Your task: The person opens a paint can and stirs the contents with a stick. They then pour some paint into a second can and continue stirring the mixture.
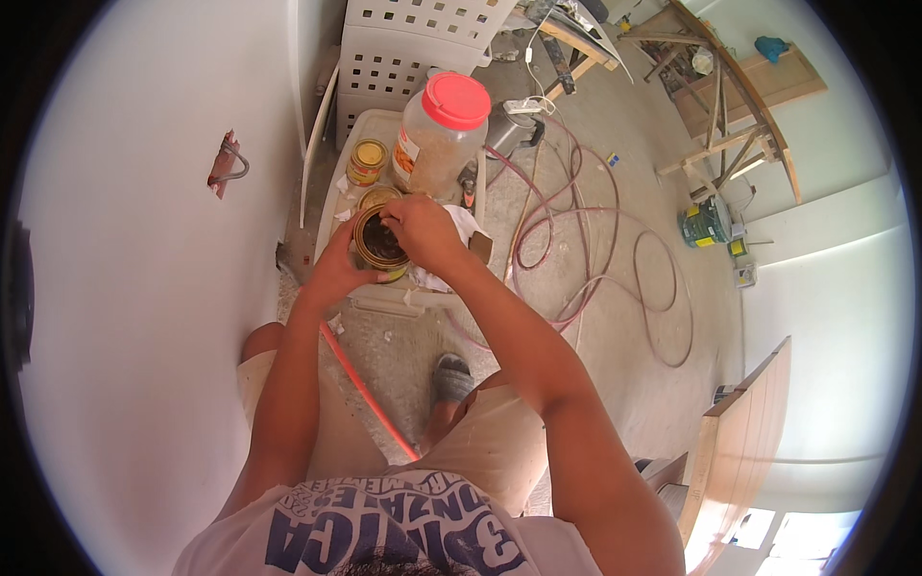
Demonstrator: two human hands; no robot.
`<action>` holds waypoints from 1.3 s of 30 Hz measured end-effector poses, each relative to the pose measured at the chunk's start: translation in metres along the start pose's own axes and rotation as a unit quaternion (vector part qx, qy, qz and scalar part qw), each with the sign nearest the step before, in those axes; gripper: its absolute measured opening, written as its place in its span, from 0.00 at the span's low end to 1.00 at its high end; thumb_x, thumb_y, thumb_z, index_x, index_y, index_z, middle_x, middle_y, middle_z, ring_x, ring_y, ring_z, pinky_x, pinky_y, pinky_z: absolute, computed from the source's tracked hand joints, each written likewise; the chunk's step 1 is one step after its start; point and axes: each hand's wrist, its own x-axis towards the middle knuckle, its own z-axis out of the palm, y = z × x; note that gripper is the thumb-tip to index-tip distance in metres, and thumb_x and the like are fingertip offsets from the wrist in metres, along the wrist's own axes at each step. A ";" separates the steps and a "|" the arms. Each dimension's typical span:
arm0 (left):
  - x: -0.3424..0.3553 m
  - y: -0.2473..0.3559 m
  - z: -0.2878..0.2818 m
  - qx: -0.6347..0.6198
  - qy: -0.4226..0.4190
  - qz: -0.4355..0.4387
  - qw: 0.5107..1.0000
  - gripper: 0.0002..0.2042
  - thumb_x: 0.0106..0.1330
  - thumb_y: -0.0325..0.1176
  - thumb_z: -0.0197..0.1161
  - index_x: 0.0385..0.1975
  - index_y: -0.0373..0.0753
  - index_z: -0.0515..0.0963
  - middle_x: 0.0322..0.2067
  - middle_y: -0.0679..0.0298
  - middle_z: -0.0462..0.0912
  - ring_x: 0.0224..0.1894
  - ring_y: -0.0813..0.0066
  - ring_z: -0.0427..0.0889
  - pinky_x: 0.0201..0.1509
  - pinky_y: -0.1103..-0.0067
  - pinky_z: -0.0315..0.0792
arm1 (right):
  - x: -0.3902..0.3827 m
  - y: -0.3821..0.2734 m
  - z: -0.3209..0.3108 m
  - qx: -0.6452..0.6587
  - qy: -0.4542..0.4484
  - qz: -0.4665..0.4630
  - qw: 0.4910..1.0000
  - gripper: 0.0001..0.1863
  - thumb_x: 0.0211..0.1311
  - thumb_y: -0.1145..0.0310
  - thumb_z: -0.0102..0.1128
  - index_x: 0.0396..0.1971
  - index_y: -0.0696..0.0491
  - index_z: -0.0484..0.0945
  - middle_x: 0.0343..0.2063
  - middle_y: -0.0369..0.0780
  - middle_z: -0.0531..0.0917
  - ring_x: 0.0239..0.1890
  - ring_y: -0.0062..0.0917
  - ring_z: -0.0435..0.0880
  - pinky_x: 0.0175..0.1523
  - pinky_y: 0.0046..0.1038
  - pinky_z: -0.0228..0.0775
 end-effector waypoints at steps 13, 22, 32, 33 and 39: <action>0.000 -0.001 0.001 0.002 0.001 -0.007 1.000 0.54 0.45 0.33 0.86 0.75 0.36 0.61 0.69 0.55 0.70 0.73 0.60 0.68 0.78 0.67 0.61 | -0.001 0.007 -0.004 -0.028 -0.082 0.048 0.995 0.07 0.64 0.69 0.65 0.36 0.56 0.86 0.34 0.50 0.86 0.41 0.46 0.86 0.47 0.44 0.77; -0.001 -0.001 -0.001 0.003 0.000 -0.016 1.000 0.53 0.45 0.32 0.86 0.75 0.37 0.62 0.69 0.55 0.70 0.74 0.59 0.68 0.78 0.68 0.62 | -0.001 0.009 -0.005 -0.013 -0.088 0.031 0.996 0.07 0.65 0.70 0.64 0.37 0.56 0.87 0.33 0.50 0.87 0.38 0.47 0.86 0.44 0.42 0.77; 0.000 0.000 0.000 0.006 0.003 -0.006 1.000 0.53 0.45 0.32 0.86 0.75 0.37 0.62 0.69 0.55 0.70 0.73 0.60 0.68 0.78 0.68 0.62 | -0.001 0.006 -0.005 0.043 -0.068 0.036 0.996 0.07 0.65 0.70 0.64 0.37 0.56 0.86 0.32 0.51 0.87 0.37 0.47 0.86 0.45 0.42 0.78; 0.001 0.000 0.001 0.007 0.004 -0.005 1.000 0.53 0.45 0.32 0.86 0.75 0.37 0.62 0.69 0.55 0.70 0.73 0.60 0.68 0.78 0.68 0.61 | 0.000 0.005 -0.003 0.100 -0.052 0.038 0.993 0.07 0.65 0.70 0.64 0.36 0.56 0.86 0.32 0.50 0.87 0.37 0.47 0.86 0.45 0.42 0.78; -0.001 0.001 0.001 0.002 0.004 -0.013 1.000 0.53 0.45 0.32 0.86 0.75 0.37 0.62 0.69 0.55 0.70 0.73 0.60 0.68 0.78 0.68 0.62 | 0.000 0.003 -0.009 0.034 -0.069 0.023 0.997 0.07 0.65 0.70 0.64 0.35 0.57 0.86 0.33 0.50 0.87 0.39 0.48 0.85 0.46 0.44 0.77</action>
